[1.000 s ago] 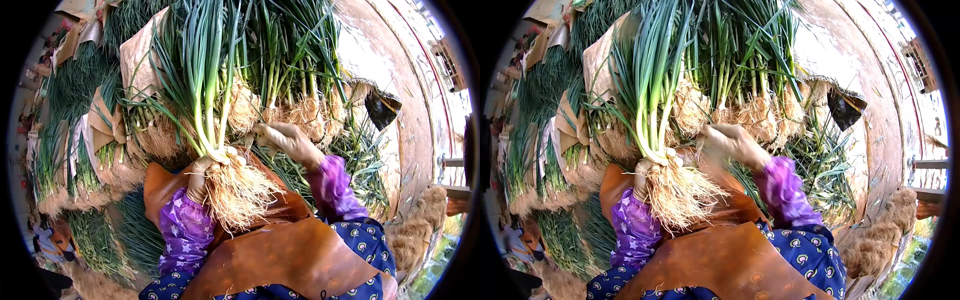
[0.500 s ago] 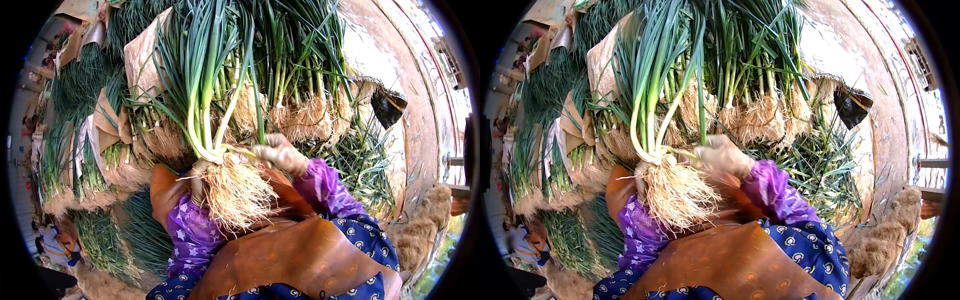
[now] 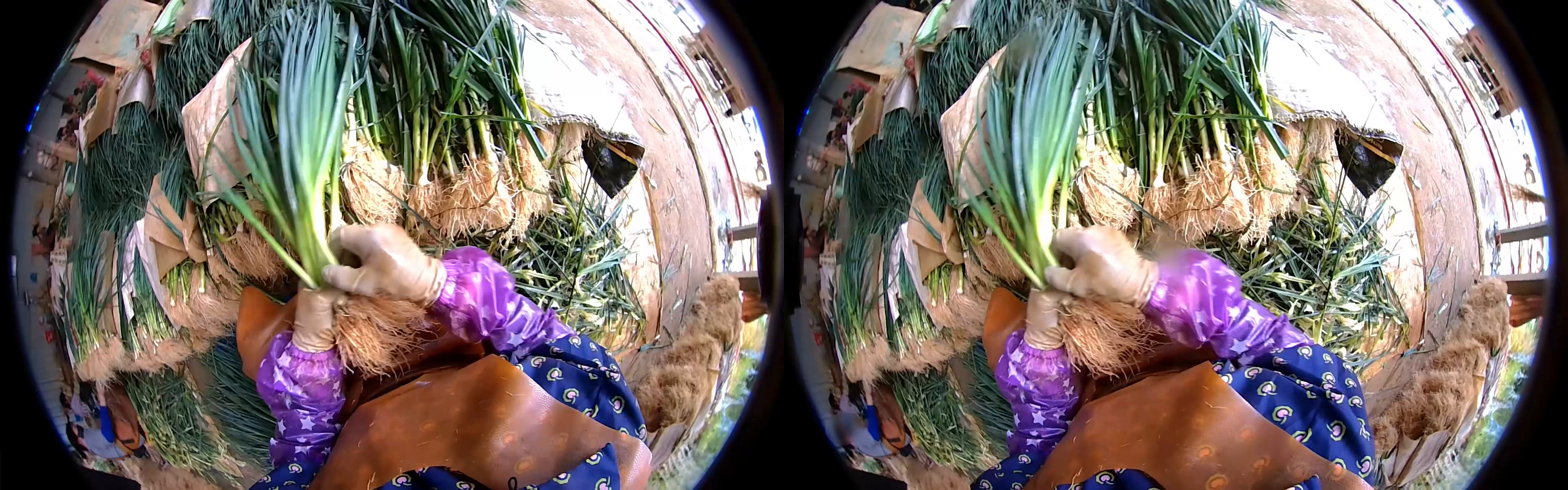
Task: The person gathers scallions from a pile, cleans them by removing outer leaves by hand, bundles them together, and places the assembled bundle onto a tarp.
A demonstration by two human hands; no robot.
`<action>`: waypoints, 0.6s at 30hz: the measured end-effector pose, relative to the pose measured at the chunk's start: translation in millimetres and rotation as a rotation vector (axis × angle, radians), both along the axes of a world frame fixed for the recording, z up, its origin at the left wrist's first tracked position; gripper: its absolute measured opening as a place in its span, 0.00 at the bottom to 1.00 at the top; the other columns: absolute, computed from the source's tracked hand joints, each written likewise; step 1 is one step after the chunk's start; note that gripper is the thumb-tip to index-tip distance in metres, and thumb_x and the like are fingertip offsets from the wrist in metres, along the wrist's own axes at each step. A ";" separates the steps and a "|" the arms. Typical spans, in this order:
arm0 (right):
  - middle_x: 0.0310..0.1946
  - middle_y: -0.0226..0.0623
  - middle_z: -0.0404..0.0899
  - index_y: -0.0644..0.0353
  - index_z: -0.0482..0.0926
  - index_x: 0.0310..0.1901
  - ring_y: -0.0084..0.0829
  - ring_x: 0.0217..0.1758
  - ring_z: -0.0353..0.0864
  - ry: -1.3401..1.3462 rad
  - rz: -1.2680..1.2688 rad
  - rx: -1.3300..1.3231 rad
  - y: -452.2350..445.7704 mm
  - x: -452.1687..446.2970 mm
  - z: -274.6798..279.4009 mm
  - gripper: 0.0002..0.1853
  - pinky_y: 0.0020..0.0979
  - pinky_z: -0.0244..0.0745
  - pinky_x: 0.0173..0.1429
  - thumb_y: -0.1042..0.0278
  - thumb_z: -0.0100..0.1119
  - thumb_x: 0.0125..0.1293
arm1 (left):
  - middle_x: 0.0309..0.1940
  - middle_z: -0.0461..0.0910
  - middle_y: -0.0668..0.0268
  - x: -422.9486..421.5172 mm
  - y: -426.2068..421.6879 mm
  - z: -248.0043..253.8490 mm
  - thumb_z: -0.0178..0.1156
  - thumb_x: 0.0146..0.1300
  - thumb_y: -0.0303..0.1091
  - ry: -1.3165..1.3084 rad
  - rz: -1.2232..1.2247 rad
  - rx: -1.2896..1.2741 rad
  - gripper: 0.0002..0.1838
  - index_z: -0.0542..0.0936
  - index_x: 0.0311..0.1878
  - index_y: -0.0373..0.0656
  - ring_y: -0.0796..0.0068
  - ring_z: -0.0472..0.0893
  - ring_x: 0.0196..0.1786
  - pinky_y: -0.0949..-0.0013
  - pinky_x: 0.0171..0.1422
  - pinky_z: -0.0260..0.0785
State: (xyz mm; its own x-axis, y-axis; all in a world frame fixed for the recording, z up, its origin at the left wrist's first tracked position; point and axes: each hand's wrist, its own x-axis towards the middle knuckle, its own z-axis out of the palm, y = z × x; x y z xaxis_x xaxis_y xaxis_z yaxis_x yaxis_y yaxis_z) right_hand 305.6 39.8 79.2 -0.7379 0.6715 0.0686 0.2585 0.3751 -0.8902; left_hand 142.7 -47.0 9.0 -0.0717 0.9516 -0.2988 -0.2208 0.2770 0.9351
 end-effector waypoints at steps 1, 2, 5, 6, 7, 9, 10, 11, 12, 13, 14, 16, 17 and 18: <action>0.23 0.37 0.79 0.65 0.78 0.39 0.26 0.24 0.78 0.174 -0.074 0.018 0.0 -4.0 -3.4 0.13 0.27 0.77 0.29 0.64 0.64 0.58 | 0.26 0.73 0.69 -2.0 -3.3 27.2 0.55 0.50 0.26 0.116 0.054 -0.070 0.17 0.75 0.46 0.35 0.83 0.72 0.25 0.82 0.24 0.67; 0.23 0.37 0.79 0.65 0.79 0.38 0.26 0.24 0.78 0.346 -0.145 0.032 -0.4 -6.5 -8.4 0.10 0.25 0.77 0.28 0.67 0.62 0.60 | 0.28 0.75 0.67 9.0 -1.2 51.2 0.57 0.52 0.27 0.109 0.184 -0.016 0.15 0.76 0.44 0.35 0.82 0.73 0.26 0.80 0.24 0.68; 0.27 0.40 0.80 0.71 0.76 0.40 0.28 0.25 0.80 0.431 -0.429 -0.411 38.6 -2.1 -34.6 0.09 0.22 0.79 0.29 0.74 0.52 0.63 | 0.37 0.79 0.62 -0.7 1.3 70.8 0.59 0.56 0.29 0.040 0.141 -0.103 0.12 0.77 0.43 0.34 0.82 0.76 0.29 0.81 0.25 0.69; 0.27 0.41 0.80 0.72 0.75 0.41 0.28 0.25 0.81 0.421 -0.481 -0.459 46.3 2.8 -36.2 0.10 0.22 0.78 0.27 0.74 0.51 0.64 | 0.38 0.79 0.62 -4.6 2.2 60.5 0.60 0.56 0.28 0.041 0.165 -0.143 0.12 0.77 0.43 0.34 0.79 0.77 0.32 0.78 0.33 0.72; 0.25 0.40 0.80 0.71 0.76 0.38 0.28 0.24 0.80 0.281 -0.363 -0.418 45.8 -2.0 -37.8 0.09 0.24 0.78 0.26 0.72 0.51 0.64 | 0.37 0.79 0.63 -0.1 9.7 52.3 0.60 0.55 0.27 -0.007 0.130 -0.111 0.13 0.77 0.44 0.34 0.78 0.77 0.35 0.76 0.38 0.72; 0.22 0.38 0.79 0.68 0.77 0.34 0.29 0.23 0.79 0.017 -0.176 -0.119 41.2 -5.3 -32.4 0.10 0.27 0.78 0.26 0.68 0.52 0.65 | 0.37 0.79 0.64 0.8 18.4 28.0 0.61 0.54 0.27 -0.110 0.076 -0.183 0.14 0.77 0.44 0.35 0.74 0.77 0.40 0.69 0.50 0.69; 0.20 0.37 0.79 0.67 0.78 0.32 0.29 0.22 0.78 -0.109 -0.096 0.135 40.0 -4.6 -26.4 0.11 0.28 0.77 0.26 0.66 0.54 0.65 | 0.38 0.79 0.64 3.4 18.1 8.4 0.61 0.53 0.27 -0.303 0.115 -0.233 0.14 0.77 0.44 0.36 0.74 0.77 0.39 0.71 0.46 0.70; 0.18 0.37 0.78 0.64 0.79 0.28 0.26 0.21 0.77 -0.132 -0.208 0.099 41.2 2.1 -26.3 0.14 0.28 0.76 0.25 0.61 0.59 0.63 | 0.38 0.79 0.64 3.4 20.9 5.8 0.61 0.53 0.27 -0.322 0.108 -0.222 0.15 0.77 0.45 0.36 0.75 0.77 0.39 0.73 0.44 0.71; 0.18 0.36 0.78 0.63 0.79 0.27 0.23 0.18 0.75 0.038 -0.432 0.178 48.9 8.7 -36.8 0.15 0.26 0.75 0.23 0.57 0.62 0.60 | 0.38 0.78 0.65 2.8 21.2 3.0 0.61 0.52 0.27 -0.341 0.104 -0.215 0.15 0.77 0.45 0.36 0.76 0.77 0.38 0.75 0.41 0.71; 0.16 0.36 0.77 0.60 0.79 0.24 0.23 0.16 0.74 -0.085 -0.649 0.238 63.9 23.7 -44.1 0.15 0.24 0.74 0.21 0.56 0.62 0.60 | 0.40 0.77 0.59 -0.1 19.7 -8.9 0.55 0.53 0.23 -0.453 0.074 -0.167 0.20 0.73 0.51 0.34 0.70 0.80 0.38 0.70 0.43 0.78; 0.13 0.35 0.76 0.57 0.79 0.22 0.22 0.15 0.74 -0.264 -0.757 0.301 76.3 42.5 -37.8 0.15 0.21 0.73 0.21 0.56 0.63 0.60 | 0.40 0.77 0.59 3.5 20.0 -0.5 0.55 0.53 0.23 -0.457 0.086 -0.164 0.20 0.73 0.51 0.34 0.70 0.80 0.38 0.70 0.43 0.78; 0.16 0.38 0.79 0.59 0.82 0.26 0.26 0.17 0.77 -0.578 -0.739 0.036 103.3 61.8 -64.1 0.15 0.29 0.75 0.24 0.55 0.64 0.58 | 0.42 0.77 0.56 15.2 25.6 29.1 0.54 0.52 0.23 -0.556 0.028 -0.147 0.25 0.70 0.56 0.32 0.69 0.80 0.41 0.69 0.44 0.77; 0.20 0.40 0.80 0.62 0.83 0.29 0.27 0.20 0.78 -0.605 -0.714 0.008 113.3 55.9 -84.7 0.15 0.29 0.76 0.28 0.56 0.63 0.59 | 0.44 0.75 0.59 10.1 26.7 32.1 0.55 0.52 0.24 -0.632 -0.095 -0.192 0.22 0.71 0.53 0.34 0.72 0.77 0.42 0.71 0.47 0.73; 0.23 0.42 0.82 0.64 0.83 0.31 0.28 0.22 0.79 -0.631 -0.691 -0.019 117.5 45.3 -88.1 0.16 0.29 0.77 0.32 0.57 0.62 0.60 | 0.44 0.75 0.59 10.9 26.8 33.3 0.55 0.52 0.24 -0.630 -0.107 -0.193 0.22 0.71 0.53 0.34 0.72 0.77 0.42 0.71 0.47 0.73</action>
State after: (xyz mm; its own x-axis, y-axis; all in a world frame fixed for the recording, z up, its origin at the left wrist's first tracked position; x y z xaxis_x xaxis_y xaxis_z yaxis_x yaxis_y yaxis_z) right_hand 350.9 157.3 -8.9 -0.0714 0.9721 -0.2237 0.8563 -0.0553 -0.5134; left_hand 153.6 -20.2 42.3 0.2637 0.8690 -0.4186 -0.6707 0.4771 0.5680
